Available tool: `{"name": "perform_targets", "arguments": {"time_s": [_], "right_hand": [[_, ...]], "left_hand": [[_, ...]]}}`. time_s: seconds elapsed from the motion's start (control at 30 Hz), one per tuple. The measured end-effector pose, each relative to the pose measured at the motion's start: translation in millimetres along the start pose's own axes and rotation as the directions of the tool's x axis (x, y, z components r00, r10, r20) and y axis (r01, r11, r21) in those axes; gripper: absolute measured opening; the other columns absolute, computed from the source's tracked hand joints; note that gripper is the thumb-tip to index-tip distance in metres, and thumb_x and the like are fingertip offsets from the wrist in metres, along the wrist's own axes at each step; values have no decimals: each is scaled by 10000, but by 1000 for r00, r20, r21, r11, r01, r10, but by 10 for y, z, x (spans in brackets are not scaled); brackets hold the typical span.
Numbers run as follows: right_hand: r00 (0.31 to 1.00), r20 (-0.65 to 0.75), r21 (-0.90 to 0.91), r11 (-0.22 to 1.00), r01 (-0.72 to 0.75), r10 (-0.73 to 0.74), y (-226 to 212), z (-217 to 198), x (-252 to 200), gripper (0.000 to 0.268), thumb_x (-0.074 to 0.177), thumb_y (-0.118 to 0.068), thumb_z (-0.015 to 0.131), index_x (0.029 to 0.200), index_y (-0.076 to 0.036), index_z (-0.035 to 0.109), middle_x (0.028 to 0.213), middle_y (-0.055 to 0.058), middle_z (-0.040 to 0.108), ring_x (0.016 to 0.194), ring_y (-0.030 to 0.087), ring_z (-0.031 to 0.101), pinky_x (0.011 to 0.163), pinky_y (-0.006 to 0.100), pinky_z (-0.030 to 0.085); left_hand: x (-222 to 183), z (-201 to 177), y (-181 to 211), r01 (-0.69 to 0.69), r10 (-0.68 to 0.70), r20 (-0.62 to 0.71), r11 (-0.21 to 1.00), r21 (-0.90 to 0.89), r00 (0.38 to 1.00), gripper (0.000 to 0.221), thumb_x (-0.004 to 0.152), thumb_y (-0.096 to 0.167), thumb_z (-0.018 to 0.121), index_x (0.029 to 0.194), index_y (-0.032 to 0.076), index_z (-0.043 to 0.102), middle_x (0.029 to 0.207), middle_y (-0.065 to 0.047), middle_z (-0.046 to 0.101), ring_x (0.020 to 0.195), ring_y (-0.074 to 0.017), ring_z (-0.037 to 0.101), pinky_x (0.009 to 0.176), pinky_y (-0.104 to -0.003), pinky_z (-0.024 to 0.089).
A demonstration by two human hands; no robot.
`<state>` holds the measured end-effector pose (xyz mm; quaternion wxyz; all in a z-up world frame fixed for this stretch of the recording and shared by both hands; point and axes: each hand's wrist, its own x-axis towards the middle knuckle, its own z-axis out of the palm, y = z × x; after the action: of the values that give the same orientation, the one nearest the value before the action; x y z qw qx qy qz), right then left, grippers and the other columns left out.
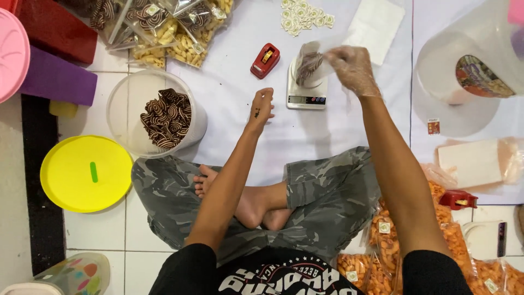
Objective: Packing swirl cookies into small plastic bags, weighing them on a digital scale, and sealing the bags.
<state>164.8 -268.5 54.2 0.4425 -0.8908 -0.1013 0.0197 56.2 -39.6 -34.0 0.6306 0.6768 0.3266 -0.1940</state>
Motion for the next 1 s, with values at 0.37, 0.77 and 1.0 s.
{"name": "perform_targets", "arguments": {"time_s": [0.37,0.77,1.0], "right_hand": [[951,260,-7,984,176,-168,-1667,-783,-858,201,916,-23,760,1110,21,736,952,152,754,745,170,666,643,247,543],[801,568,260,965,42,-188,-1835,-866,-995,354,893,-253,612,1053,61,637,1489,318,505,1090,415,672,683,441,658],[638,673,-351,921,-171,375,-2340,-415,-858,458,881,-332,602,1236,-62,704,1168,251,738,1044,392,735,798,505,658]], "left_hand": [[-727,230,-157,280,488,470,413,-867,736,601,1048,438,536,1512,66,449,1284,-163,671,1020,-221,710,673,-354,636],[-1352,-271,25,-45,572,152,315,-948,806,584,1051,342,573,1537,56,419,1406,-165,583,1199,-215,595,1024,-345,513],[-1476,-477,-55,-154,501,51,360,-920,864,523,1055,351,538,1436,-8,520,1307,-160,654,1134,-206,636,978,-324,535]]}}
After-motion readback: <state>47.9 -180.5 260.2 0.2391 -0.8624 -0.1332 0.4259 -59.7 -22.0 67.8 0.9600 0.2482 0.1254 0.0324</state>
